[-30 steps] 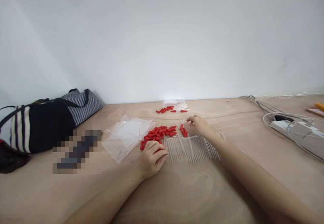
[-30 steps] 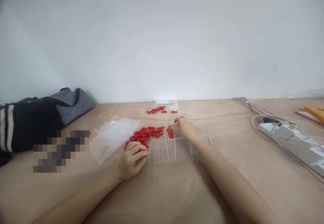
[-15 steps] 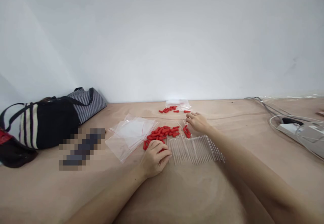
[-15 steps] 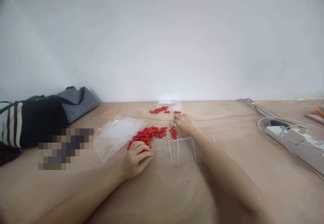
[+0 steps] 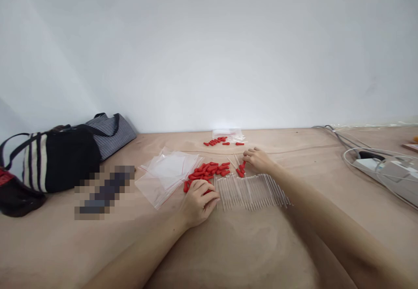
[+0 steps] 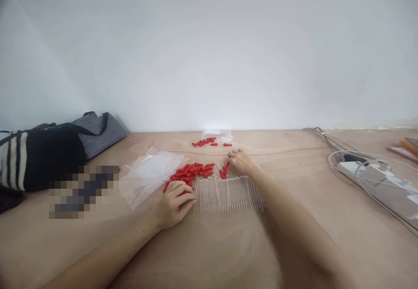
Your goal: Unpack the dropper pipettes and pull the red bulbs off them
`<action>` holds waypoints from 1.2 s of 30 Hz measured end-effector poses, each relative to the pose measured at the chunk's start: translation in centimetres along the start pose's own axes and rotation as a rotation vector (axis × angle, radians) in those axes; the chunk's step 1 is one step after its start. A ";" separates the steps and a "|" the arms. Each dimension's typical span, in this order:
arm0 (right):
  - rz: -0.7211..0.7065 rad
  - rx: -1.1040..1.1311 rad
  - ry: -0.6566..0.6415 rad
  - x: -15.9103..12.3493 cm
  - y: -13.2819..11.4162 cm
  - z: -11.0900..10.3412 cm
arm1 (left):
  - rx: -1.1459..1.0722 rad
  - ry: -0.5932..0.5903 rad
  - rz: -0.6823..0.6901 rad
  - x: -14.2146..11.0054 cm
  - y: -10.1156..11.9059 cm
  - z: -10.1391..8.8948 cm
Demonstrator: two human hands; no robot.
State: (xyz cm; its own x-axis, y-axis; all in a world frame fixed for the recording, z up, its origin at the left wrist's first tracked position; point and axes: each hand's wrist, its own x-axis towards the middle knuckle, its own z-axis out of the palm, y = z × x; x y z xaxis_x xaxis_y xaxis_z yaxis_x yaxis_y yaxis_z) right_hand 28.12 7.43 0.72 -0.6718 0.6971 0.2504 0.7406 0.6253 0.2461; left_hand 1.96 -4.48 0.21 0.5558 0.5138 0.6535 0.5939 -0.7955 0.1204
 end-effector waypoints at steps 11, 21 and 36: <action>0.061 0.031 0.410 -8.1 -7.7 -3.2 | 0.029 0.010 -0.018 0.5 0.2 0.7; 0.078 0.089 0.517 -8.3 -12.0 -2.8 | 0.053 0.091 0.087 1.6 2.6 2.0; 0.050 0.162 0.563 -8.3 -12.0 -2.9 | 0.120 0.039 0.053 1.1 2.8 1.7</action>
State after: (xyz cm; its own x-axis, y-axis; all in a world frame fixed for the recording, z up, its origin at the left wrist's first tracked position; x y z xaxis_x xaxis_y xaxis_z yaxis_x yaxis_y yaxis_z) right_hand 24.78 -6.85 -1.63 -0.5076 0.4616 0.7275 0.7349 0.6727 0.0860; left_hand 5.24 -5.56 -0.04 0.5663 0.4572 0.6857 0.6309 -0.7759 -0.0037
